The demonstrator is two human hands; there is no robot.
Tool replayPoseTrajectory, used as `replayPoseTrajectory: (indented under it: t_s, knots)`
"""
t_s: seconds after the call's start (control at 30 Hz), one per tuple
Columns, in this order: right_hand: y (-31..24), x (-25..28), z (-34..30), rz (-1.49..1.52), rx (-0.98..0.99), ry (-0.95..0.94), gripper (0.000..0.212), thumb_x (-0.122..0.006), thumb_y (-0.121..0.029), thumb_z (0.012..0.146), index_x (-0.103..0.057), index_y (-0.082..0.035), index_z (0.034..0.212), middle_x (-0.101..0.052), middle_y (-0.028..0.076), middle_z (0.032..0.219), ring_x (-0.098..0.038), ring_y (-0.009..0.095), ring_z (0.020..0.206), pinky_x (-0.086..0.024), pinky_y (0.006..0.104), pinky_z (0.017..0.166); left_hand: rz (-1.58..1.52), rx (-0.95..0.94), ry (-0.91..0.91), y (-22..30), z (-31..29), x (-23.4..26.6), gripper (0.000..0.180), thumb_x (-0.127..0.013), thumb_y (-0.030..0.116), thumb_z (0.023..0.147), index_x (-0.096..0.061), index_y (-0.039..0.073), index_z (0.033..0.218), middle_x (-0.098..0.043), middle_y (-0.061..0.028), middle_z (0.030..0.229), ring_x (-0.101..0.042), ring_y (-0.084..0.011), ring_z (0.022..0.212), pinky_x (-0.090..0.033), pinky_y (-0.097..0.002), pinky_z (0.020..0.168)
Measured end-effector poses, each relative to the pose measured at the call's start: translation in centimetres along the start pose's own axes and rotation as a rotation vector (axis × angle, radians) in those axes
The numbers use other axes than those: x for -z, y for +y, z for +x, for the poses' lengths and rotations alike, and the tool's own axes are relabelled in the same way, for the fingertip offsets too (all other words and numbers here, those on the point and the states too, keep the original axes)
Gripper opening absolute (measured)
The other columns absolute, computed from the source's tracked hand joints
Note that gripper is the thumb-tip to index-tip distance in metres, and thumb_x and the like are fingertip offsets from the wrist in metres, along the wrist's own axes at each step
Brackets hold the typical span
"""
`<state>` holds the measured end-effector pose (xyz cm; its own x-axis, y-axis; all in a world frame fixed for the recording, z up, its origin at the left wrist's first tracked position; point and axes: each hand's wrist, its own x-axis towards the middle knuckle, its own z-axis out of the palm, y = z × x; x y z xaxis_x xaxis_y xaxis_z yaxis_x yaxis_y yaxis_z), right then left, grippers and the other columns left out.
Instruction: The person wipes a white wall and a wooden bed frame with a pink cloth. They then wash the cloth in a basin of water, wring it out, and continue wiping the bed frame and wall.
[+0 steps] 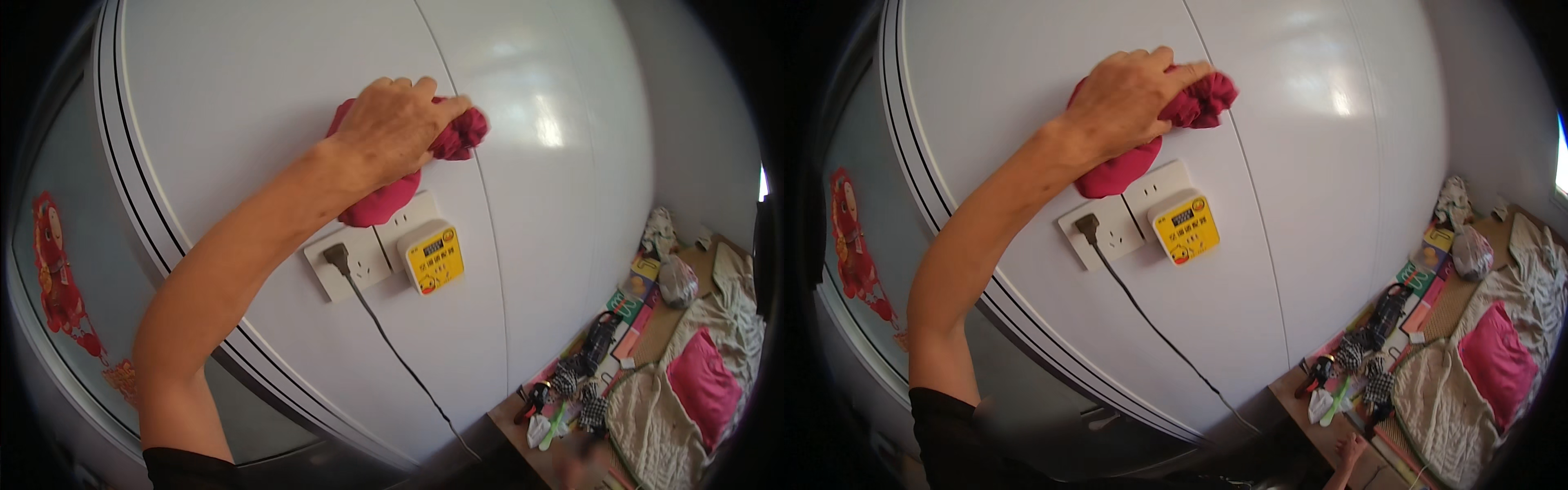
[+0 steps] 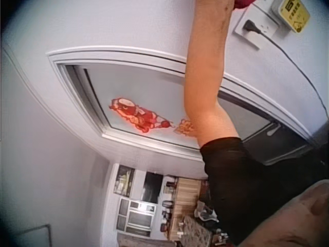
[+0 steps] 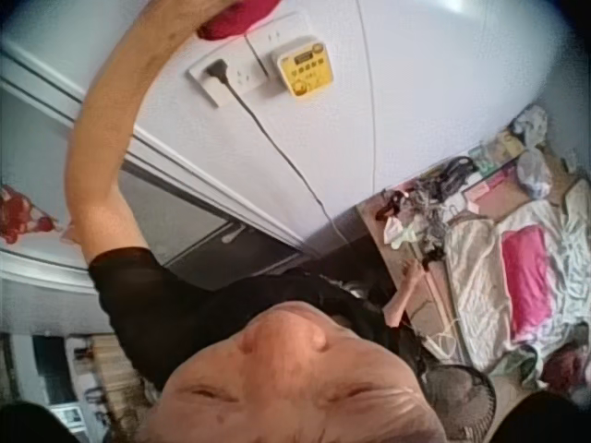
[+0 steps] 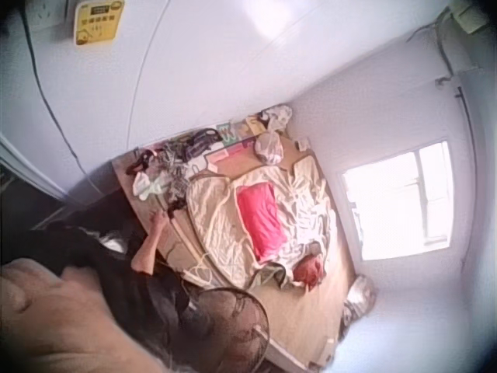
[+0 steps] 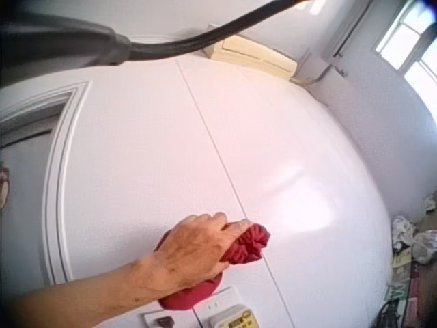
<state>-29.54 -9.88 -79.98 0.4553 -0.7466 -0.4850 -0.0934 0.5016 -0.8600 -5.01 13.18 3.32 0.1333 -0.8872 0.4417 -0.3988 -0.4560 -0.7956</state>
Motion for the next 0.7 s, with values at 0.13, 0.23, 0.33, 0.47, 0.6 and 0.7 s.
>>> replayPoseTrajectory:
  t_s: [0.13, 0.23, 0.33, 0.47, 0.6, 0.7]
  knots:
    - [4.8, 3.8, -4.2, 0.145, -0.148, 0.012, 0.02, -0.047, -0.009, 0.089, -0.041, -0.006, 0.07, -0.05, 0.011, 0.054, -0.046, 0.016, 0.037, -0.034, 0.0266, 0.032, 0.041, 0.011, -0.135, 0.2, -3.9, -0.3, 0.056, -0.075, 0.001, 0.067, -0.062, 0.019, 0.119, -0.058, -0.0104, 0.092, -0.06, -0.0294, 0.085, -0.049, -0.0404, 0.076]
    - [12.4, 10.0, -5.0, -1.153, 0.503, -0.106, 0.025, -0.054, -0.015, 0.088, -0.054, -0.009, 0.063, -0.055, 0.007, 0.055, -0.054, 0.018, 0.047, -0.043, 0.0366, 0.043, 0.009, 0.004, -0.227, -0.8, -9.6, 2.9, 0.054, -0.072, -0.002, 0.065, -0.064, 0.019, 0.113, -0.055, -0.0104, 0.092, -0.057, -0.0312, 0.09, -0.045, -0.0429, 0.078]
    - [18.1, 14.5, 0.4, -1.851, 0.986, 0.344, 0.027, -0.058, -0.023, 0.083, -0.062, -0.016, 0.058, -0.059, 0.002, 0.059, -0.059, 0.02, 0.056, -0.047, 0.04, 0.052, 0.062, 0.134, -0.229, -3.5, -19.0, 11.7, 0.052, -0.074, 0.0, 0.062, -0.065, 0.018, 0.11, -0.054, -0.0096, 0.09, -0.057, -0.0312, 0.088, -0.045, -0.0424, 0.077]
    - [18.4, 14.3, -8.0, -1.791, 0.716, 0.1, 0.023, -0.059, -0.022, 0.081, -0.063, -0.02, 0.058, -0.057, 0.002, 0.058, -0.056, 0.019, 0.053, -0.043, 0.0367, 0.047, -0.002, 0.261, -0.65, -4.1, -21.1, 13.7, 0.054, -0.072, 0.0, 0.062, -0.064, 0.014, 0.113, -0.056, -0.0111, 0.088, -0.058, -0.0332, 0.089, -0.047, -0.0411, 0.079]
    - [15.6, 16.6, -12.1, -1.069, 0.211, 0.101, 0.021, -0.058, -0.024, 0.081, -0.063, -0.019, 0.062, -0.058, 0.003, 0.062, -0.057, 0.019, 0.056, -0.043, 0.0373, 0.048, -0.064, 0.281, -0.32, -5.2, -20.6, 14.0, 0.051, -0.064, 0.001, 0.069, -0.062, 0.011, 0.119, -0.057, -0.0147, 0.089, -0.061, -0.0325, 0.086, -0.049, -0.0428, 0.079]
    - [15.2, 17.9, -16.1, -1.613, 0.428, 0.014, 0.021, -0.058, -0.025, 0.082, -0.063, -0.017, 0.063, -0.059, 0.005, 0.065, -0.057, 0.02, 0.058, -0.045, 0.0384, 0.052, 0.027, 0.394, -0.115, -6.4, -19.2, 12.3, 0.053, -0.068, 0.006, 0.073, -0.059, 0.012, 0.124, -0.057, -0.0136, 0.092, -0.061, -0.0321, 0.084, -0.051, -0.0415, 0.076]
